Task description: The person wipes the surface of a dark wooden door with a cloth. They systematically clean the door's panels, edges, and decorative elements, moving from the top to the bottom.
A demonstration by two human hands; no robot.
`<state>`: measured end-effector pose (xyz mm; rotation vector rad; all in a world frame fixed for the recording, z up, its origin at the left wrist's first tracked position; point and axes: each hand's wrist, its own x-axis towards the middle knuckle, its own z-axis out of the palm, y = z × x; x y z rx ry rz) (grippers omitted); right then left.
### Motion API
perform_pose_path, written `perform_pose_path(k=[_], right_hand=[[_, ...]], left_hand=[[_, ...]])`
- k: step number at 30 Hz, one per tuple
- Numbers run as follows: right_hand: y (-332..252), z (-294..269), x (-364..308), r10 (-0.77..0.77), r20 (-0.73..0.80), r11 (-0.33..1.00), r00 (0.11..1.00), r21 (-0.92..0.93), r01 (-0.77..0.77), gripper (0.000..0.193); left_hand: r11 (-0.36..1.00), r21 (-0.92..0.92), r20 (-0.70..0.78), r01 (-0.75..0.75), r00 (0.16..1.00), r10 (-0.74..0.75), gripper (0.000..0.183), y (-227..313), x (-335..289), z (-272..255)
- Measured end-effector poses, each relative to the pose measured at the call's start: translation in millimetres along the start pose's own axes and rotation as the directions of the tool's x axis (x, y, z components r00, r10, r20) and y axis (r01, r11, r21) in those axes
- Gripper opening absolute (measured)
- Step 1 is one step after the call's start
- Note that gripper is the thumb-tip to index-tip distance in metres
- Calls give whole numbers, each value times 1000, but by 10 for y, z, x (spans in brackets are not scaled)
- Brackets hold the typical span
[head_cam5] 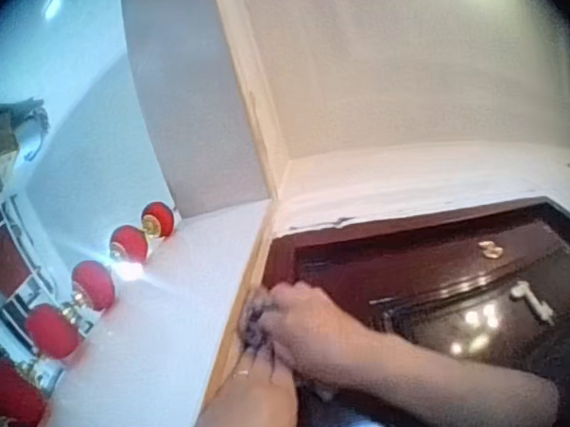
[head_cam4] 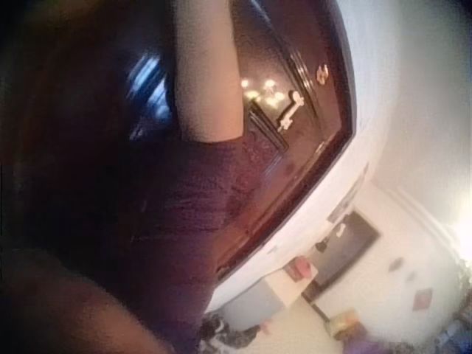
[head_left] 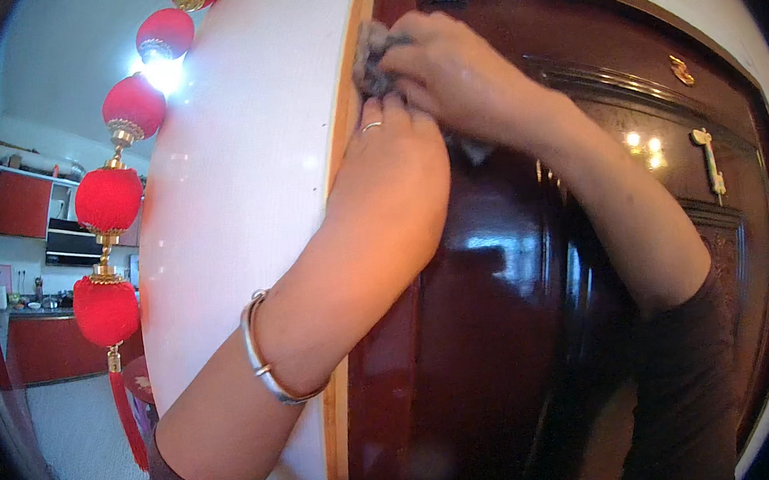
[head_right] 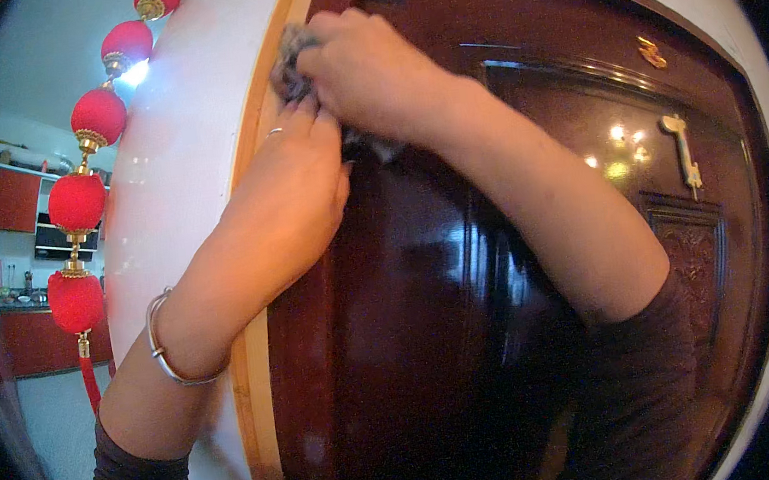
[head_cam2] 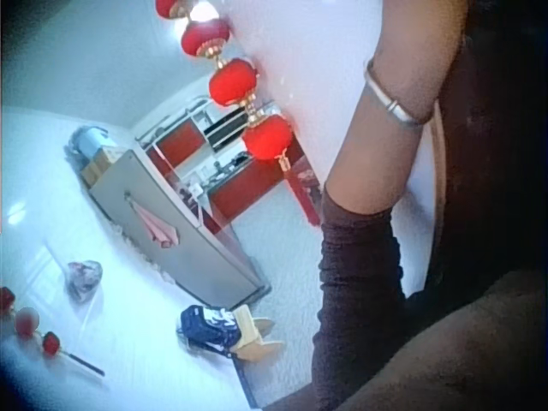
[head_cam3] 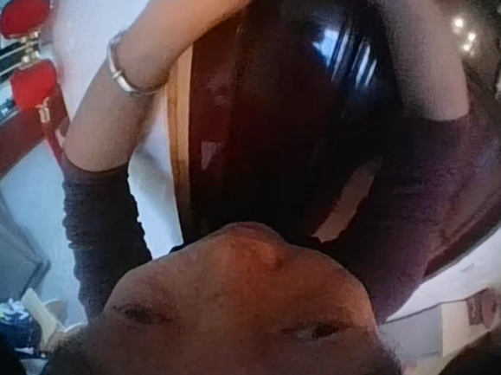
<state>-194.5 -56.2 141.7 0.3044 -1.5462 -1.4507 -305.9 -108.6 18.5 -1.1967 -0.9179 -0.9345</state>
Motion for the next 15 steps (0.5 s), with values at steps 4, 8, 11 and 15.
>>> perform_pose_path(k=[4,8,11,15], right_hand=[[85,-168,11,-38,8,997,999,-68,38,16],[746,231,216,247,7,936,969,-261,-236,21],[943,451,416,183,-120,975,976,-103,-196,15],[800,386,346,165,-256,985,952,95,-145,12]], left_hand=[[988,134,-17,-81,996,84,36,54,-45,-40],[974,119,-32,-195,979,200,42,124,-50,110],[971,164,-19,-176,983,181,40,114,-60,206],[985,120,-87,-123,987,134,43,111,-59,184]])
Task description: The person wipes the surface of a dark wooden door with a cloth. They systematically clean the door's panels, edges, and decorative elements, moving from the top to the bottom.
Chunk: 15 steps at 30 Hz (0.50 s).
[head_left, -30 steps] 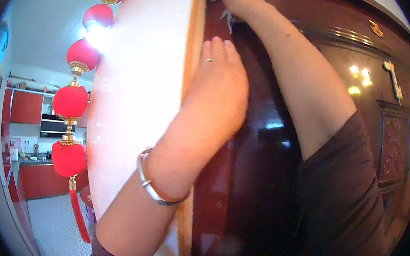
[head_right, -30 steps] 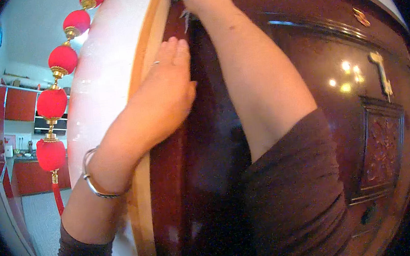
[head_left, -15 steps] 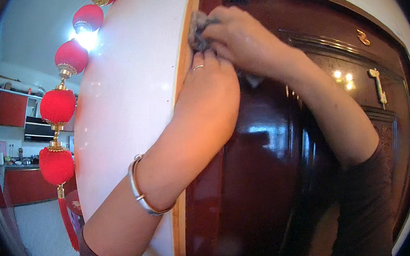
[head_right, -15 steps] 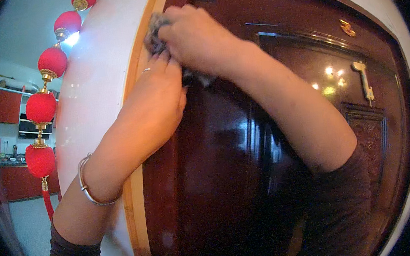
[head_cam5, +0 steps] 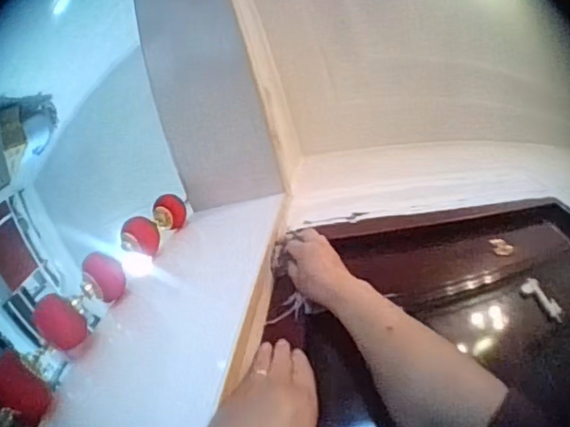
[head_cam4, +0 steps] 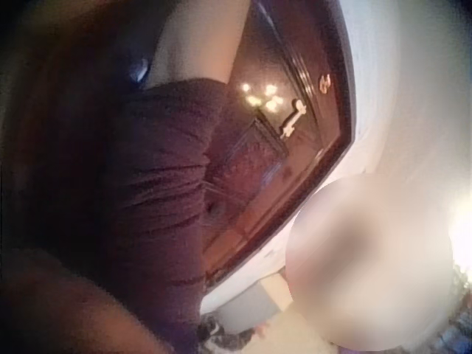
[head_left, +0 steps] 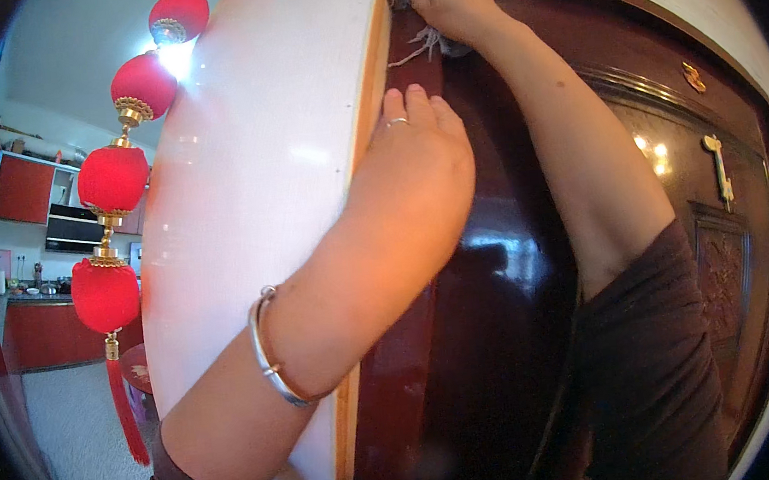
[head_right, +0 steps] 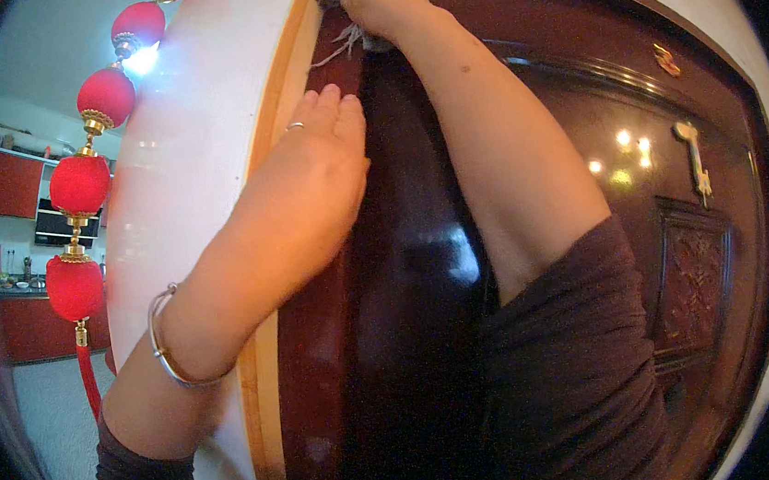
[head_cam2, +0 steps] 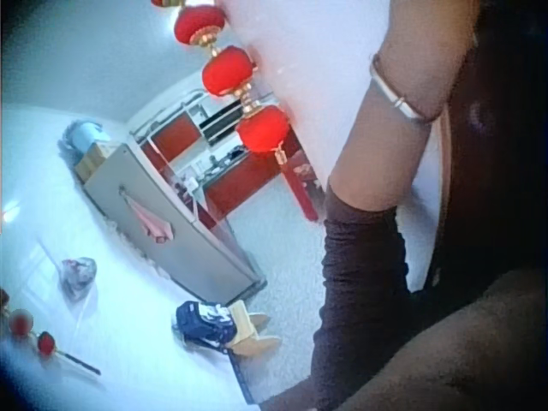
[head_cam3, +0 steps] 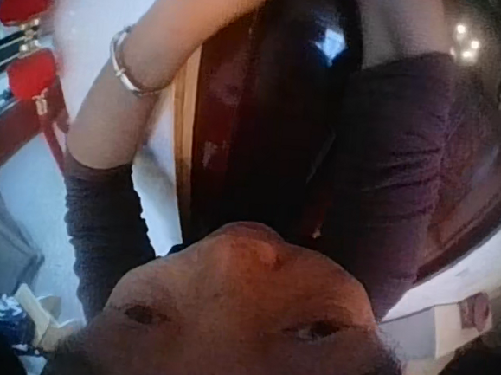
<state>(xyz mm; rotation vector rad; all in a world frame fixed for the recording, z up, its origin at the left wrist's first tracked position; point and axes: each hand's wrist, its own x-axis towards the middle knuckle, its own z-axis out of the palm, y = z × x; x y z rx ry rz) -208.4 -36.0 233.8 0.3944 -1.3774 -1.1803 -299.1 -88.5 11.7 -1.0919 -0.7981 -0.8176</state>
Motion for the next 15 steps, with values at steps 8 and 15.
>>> perform_pose_path(k=[8,15], right_hand=[[-923,-679,-787,-140,182,979,973,175,108,16],[-477,-575,-739,229,239,913,944,-389,-123,18]], left_hand=[[992,-115,21,45,999,-42,14,-114,-60,-154],[991,-135,47,10,999,-4,14,-56,-20,-103]])
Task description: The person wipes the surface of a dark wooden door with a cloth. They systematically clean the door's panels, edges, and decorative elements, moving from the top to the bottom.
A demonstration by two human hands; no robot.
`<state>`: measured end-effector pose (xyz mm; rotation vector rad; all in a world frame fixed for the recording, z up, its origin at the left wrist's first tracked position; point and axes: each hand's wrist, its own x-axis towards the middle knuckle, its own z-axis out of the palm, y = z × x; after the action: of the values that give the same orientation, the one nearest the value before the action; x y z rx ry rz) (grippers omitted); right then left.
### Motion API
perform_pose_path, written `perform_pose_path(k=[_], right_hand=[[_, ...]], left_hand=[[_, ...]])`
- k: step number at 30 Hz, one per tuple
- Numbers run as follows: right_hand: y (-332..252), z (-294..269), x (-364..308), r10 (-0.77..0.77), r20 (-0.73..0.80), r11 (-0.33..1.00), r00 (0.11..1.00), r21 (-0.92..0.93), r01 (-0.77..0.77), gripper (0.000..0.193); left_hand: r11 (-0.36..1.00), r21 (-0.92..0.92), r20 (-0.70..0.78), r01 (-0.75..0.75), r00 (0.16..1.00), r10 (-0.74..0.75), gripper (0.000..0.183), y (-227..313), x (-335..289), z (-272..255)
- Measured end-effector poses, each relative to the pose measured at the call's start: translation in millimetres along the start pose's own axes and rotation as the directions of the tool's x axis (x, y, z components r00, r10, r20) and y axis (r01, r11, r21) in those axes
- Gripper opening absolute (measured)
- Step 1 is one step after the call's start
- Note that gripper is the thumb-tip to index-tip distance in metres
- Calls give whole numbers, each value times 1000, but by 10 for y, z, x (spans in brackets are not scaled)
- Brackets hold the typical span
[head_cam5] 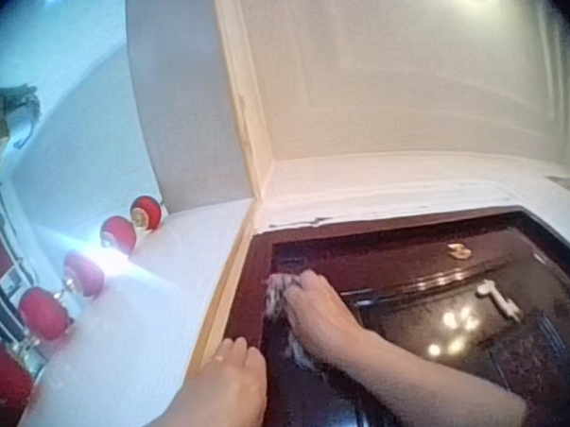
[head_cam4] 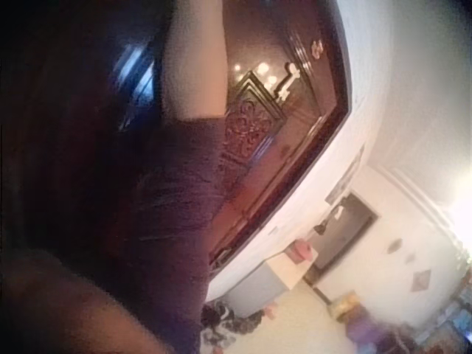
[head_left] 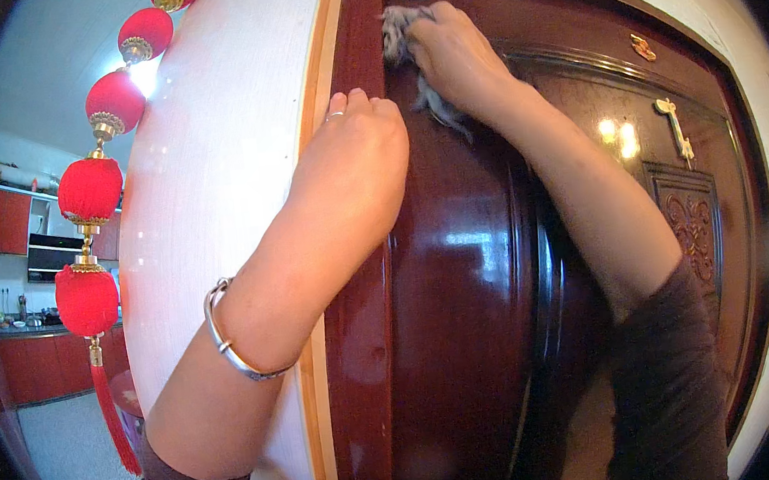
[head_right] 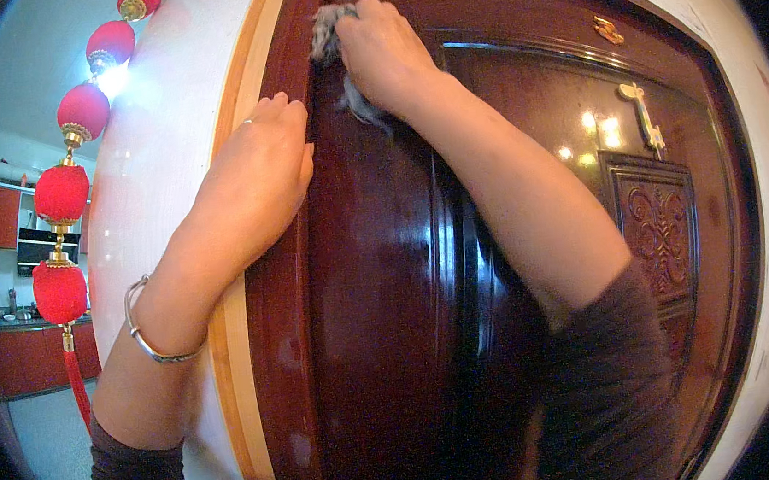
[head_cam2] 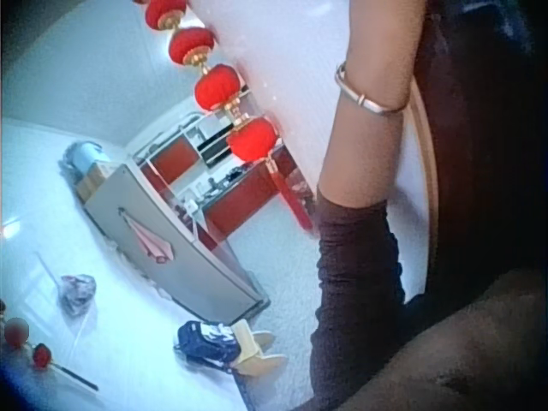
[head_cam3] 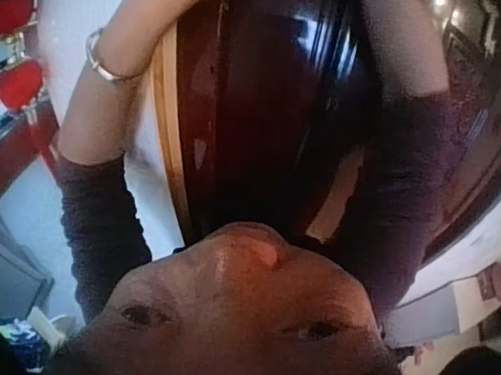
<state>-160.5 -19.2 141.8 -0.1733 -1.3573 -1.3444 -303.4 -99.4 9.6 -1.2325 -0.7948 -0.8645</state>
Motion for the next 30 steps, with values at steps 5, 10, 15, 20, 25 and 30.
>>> perform_pose_path(k=[5,10,15,20,25,30], right_hand=[[269,388,529,80,-76,997,994,8,-80,24],[197,273,235,-110,-114,981,987,146,127,23],[-295,-250,-563,-254,-127,889,959,359,283,13],[-893,-755,-1295,-291,32,798,956,560,224,18],[-855,-772,-1170,-28,-65,849,997,526,58,17],[-1022,-619,-684,-167,-124,801,978,561,208,14]], left_hand=[[998,9,-9,-69,998,69,10,42,4,-41],[998,-60,-36,15,999,-17,11,2,-3,-88],[984,-173,-62,44,997,-56,17,28,16,-33],[935,-356,-147,-12,988,-43,44,-62,-19,-163],[752,-617,27,231,962,-273,44,46,-119,-265],[624,-779,-146,68,947,-285,43,35,-231,-327]])
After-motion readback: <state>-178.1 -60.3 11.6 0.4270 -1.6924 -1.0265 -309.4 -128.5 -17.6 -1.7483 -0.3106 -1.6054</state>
